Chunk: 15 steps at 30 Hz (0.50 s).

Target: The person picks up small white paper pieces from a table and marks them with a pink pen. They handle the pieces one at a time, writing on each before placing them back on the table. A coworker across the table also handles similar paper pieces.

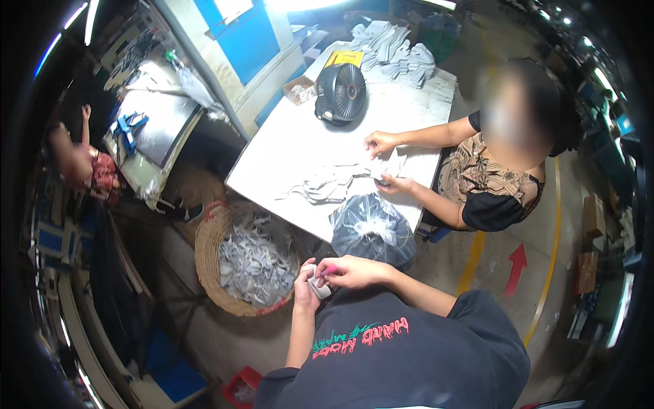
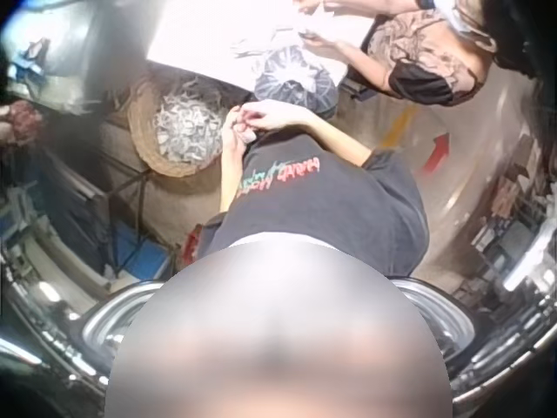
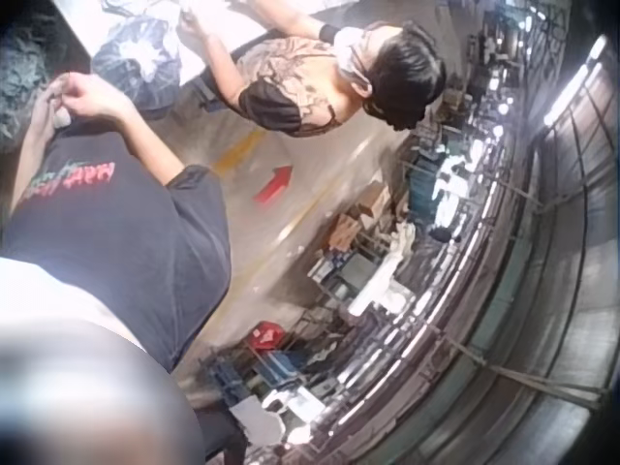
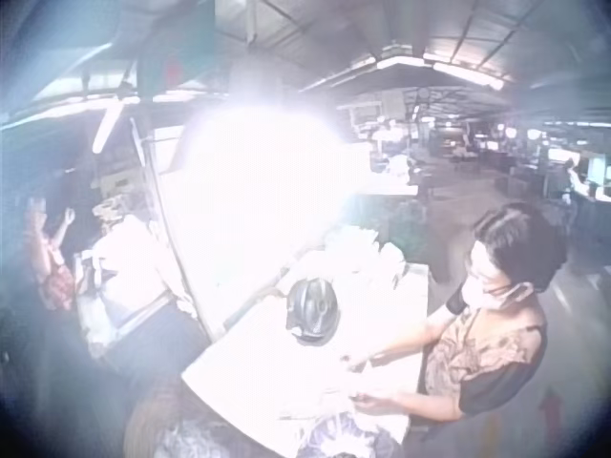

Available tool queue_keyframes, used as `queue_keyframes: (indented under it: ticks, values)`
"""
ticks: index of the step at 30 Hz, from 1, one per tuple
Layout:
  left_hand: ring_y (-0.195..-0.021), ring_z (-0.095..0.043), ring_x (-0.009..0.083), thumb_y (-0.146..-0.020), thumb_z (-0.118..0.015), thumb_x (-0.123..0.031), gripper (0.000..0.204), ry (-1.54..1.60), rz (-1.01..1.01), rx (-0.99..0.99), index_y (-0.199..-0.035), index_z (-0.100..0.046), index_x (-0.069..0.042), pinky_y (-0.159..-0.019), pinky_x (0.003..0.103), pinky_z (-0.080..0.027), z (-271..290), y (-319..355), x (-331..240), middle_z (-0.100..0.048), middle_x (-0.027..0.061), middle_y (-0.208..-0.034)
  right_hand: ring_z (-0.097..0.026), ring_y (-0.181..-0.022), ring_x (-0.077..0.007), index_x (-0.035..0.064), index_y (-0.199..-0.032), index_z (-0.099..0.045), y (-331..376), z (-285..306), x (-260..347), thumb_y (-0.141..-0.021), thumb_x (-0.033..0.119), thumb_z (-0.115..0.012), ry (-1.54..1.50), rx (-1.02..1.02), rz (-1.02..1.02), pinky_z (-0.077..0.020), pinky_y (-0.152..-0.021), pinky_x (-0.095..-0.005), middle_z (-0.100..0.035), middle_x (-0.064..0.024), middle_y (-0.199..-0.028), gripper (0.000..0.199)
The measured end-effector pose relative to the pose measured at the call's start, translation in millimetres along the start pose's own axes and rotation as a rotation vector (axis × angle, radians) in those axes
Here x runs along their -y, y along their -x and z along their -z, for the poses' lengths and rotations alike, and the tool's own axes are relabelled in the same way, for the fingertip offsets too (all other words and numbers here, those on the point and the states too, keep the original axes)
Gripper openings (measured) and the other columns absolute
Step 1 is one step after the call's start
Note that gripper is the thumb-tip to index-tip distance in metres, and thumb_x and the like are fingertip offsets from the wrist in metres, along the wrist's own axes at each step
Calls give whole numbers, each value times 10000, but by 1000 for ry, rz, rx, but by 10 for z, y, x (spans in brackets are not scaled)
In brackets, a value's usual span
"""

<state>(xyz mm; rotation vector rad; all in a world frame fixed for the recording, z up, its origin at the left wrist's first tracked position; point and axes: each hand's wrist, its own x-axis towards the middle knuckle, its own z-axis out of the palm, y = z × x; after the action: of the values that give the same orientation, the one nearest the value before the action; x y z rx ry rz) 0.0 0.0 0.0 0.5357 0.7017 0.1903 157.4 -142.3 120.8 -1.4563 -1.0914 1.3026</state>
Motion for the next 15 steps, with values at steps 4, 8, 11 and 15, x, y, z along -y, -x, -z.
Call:
queue_keyframes:
  ticks: [4,8,11,15]
  values:
    - [-861,-630,182,-945,-484,-146,360,-179,1,41,-1297,-528,-84,-765,327,-541,-159,-396,-242,-621,80,-1015,-708,-873,-203,76,-1184,-591,-87,81,55,-1054,200,-548,132,-141,84,-556,-811,-349,-727,-112,-1011,185]
    - [-800,-679,197,-953,-493,-135,336,-311,-9,142,-1281,-545,-82,-660,298,-553,-192,-787,-678,-683,133,-1065,-707,-950,-168,23,-1117,-629,-288,252,-36,-1079,199,-504,-80,-269,45,-550,-869,-318,-732,-83,-1023,219]
    - [-728,-669,169,-960,-526,-138,317,-561,-16,166,-1267,-576,-76,-623,267,-528,-156,-1088,-826,-694,119,-1076,-697,-1030,-186,-21,-1147,-629,-415,494,-258,-1090,168,-472,-508,-330,-16,-547,-929,-321,-735,-134,-1056,252]
    - [-770,-656,148,-966,-562,-140,296,-872,42,206,-1250,-605,-70,-668,259,-509,-8,-1460,-787,-697,90,-1065,-674,-1108,-208,-24,-1214,-594,-417,615,-413,-1090,166,-459,-670,-220,67,-510,-993,-326,-707,-176,-1174,264]
